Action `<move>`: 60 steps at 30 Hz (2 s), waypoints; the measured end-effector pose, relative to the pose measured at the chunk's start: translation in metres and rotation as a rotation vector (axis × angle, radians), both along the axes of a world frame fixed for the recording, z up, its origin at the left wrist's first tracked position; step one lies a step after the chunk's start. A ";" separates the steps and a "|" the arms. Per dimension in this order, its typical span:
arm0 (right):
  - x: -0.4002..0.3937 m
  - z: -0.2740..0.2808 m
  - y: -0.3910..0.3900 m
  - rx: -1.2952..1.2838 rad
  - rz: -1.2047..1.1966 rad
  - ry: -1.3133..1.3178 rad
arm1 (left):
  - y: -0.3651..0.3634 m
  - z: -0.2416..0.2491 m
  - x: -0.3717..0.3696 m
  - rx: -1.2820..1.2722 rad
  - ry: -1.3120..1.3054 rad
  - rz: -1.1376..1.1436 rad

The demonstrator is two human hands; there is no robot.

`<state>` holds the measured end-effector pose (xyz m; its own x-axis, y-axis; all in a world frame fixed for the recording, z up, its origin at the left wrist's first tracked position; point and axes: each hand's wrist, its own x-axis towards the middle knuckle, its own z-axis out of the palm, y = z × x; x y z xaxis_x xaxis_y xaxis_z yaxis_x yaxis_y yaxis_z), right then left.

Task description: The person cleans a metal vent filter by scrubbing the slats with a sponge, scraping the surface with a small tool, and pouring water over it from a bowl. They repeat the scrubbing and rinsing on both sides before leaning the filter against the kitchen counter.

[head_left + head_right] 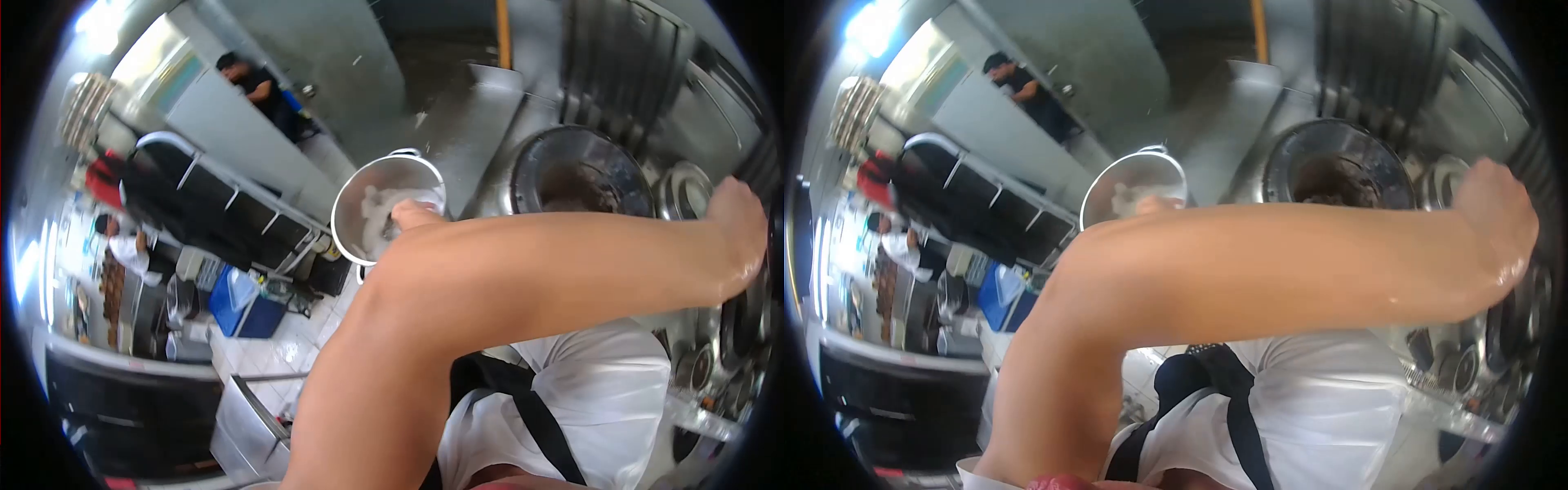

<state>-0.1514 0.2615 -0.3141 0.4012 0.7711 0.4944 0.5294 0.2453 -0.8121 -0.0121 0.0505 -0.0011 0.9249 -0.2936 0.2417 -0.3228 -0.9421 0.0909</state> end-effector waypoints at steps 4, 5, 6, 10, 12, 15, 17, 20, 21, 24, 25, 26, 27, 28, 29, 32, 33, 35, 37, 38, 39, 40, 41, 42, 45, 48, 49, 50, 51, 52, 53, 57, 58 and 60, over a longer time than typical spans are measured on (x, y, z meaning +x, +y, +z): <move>-0.011 0.006 0.008 0.047 0.014 0.011 | 0.011 0.016 -0.014 0.026 -0.003 0.034; -0.013 0.013 0.015 0.069 0.033 0.015 | 0.018 0.010 -0.010 0.120 -0.099 -0.062; -0.017 0.023 0.022 0.089 0.054 0.009 | 0.018 0.005 0.003 -0.007 -0.091 -0.060; 0.018 0.055 -0.045 0.195 0.096 0.014 | 0.027 0.005 0.036 -0.121 -0.152 -0.055; 0.036 -0.005 -0.145 0.176 -0.012 0.233 | 0.036 0.013 0.046 -0.183 -0.055 -0.134; 0.063 -0.110 -0.339 0.163 -0.138 1.267 | 0.016 0.023 0.029 -0.224 0.043 -0.026; 0.095 -0.130 -0.420 0.321 -0.577 1.229 | 0.017 0.018 0.030 -0.228 0.041 -0.036; 0.160 -0.066 -0.480 0.408 -1.085 0.756 | -0.019 0.028 0.056 -0.136 0.094 0.075; 0.176 -0.005 -0.484 0.430 -1.000 0.766 | -0.038 0.032 0.065 -0.162 0.172 0.128; 0.252 0.114 -0.443 0.481 -1.071 0.171 | -0.081 0.026 0.092 -0.169 0.083 0.118; 0.267 0.150 -0.423 0.486 -1.021 0.050 | -0.087 0.027 0.108 -0.093 0.028 0.093; 0.271 0.182 -0.399 0.487 -1.217 -0.254 | -0.090 0.024 0.123 -0.085 0.022 0.091; 0.273 0.180 -0.399 0.525 -1.270 -0.258 | -0.089 0.019 0.135 -0.093 -0.036 0.008; 0.273 0.176 -0.395 0.563 -1.319 -0.254 | -0.087 0.017 0.141 -0.097 -0.088 -0.069; 0.277 0.140 -0.395 0.469 -1.347 -0.300 | -0.098 0.021 0.134 -0.063 -0.044 0.023; 0.260 -0.053 -0.431 0.258 -1.141 -0.042 | -0.088 0.018 0.138 -0.083 -0.008 0.009; 0.250 -0.065 -0.446 0.199 -1.204 -0.069 | -0.091 0.018 0.134 -0.032 -0.059 0.084; 0.257 -0.050 -0.435 0.249 -1.225 -0.117 | -0.077 0.020 0.155 -0.033 -0.124 0.000; 0.296 0.060 -0.403 0.428 -1.329 -0.273 | -0.082 0.010 0.158 -0.034 -0.090 -0.057; 0.318 0.110 -0.392 0.573 -1.373 -0.417 | -0.094 0.018 0.153 -0.034 -0.016 -0.011; 0.315 0.114 -0.395 0.555 -1.348 -0.368 | -0.092 0.015 0.160 -0.077 0.006 0.000; 0.312 0.118 -0.397 0.537 -1.325 -0.319 | -0.088 0.012 0.168 -0.115 0.019 0.012; 0.315 0.079 -0.399 0.384 -1.307 -0.279 | -0.092 0.010 0.167 -0.117 0.042 0.000; 0.317 0.039 -0.400 0.242 -1.284 -0.237 | -0.094 0.011 0.162 -0.124 0.045 0.060; 0.272 -0.175 -0.434 -0.078 -1.380 -0.365 | -0.072 0.007 0.173 -0.148 0.090 0.158; 0.229 -0.234 -0.473 -0.370 -1.350 -0.202 | -0.061 -0.002 0.170 -0.191 0.125 0.185; 0.225 -0.238 -0.482 -0.381 -1.350 -0.211 | -0.060 -0.003 0.167 -0.198 0.127 0.176; 0.223 -0.234 -0.491 -0.425 -1.267 0.063 | -0.057 -0.001 0.161 -0.210 0.119 0.169; 0.220 -0.224 -0.499 -0.459 -1.177 0.332 | -0.051 -0.003 0.156 -0.226 0.106 0.164; 0.215 -0.212 -0.511 -0.445 -1.192 0.302 | -0.048 -0.003 0.154 -0.122 0.080 0.094; 0.213 -0.181 -0.526 -0.121 -1.321 0.281 | -0.046 0.005 0.154 -0.019 0.026 0.035; 0.265 0.005 -0.518 0.472 -1.160 0.241 | -0.088 0.016 0.146 -0.041 0.113 0.240; 0.293 0.047 -0.502 0.412 -1.199 -0.038 | -0.100 0.014 0.155 -0.134 0.080 0.177; 0.329 0.136 -0.472 0.556 -1.189 -0.322 | -0.121 0.010 0.169 -0.223 0.053 0.112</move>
<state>0.1779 -0.2110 -0.1780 0.4881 -0.2904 0.8230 0.7962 -0.2380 -0.5562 0.1567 -0.0703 0.0087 0.9618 -0.1334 0.2391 -0.2068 -0.9263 0.3150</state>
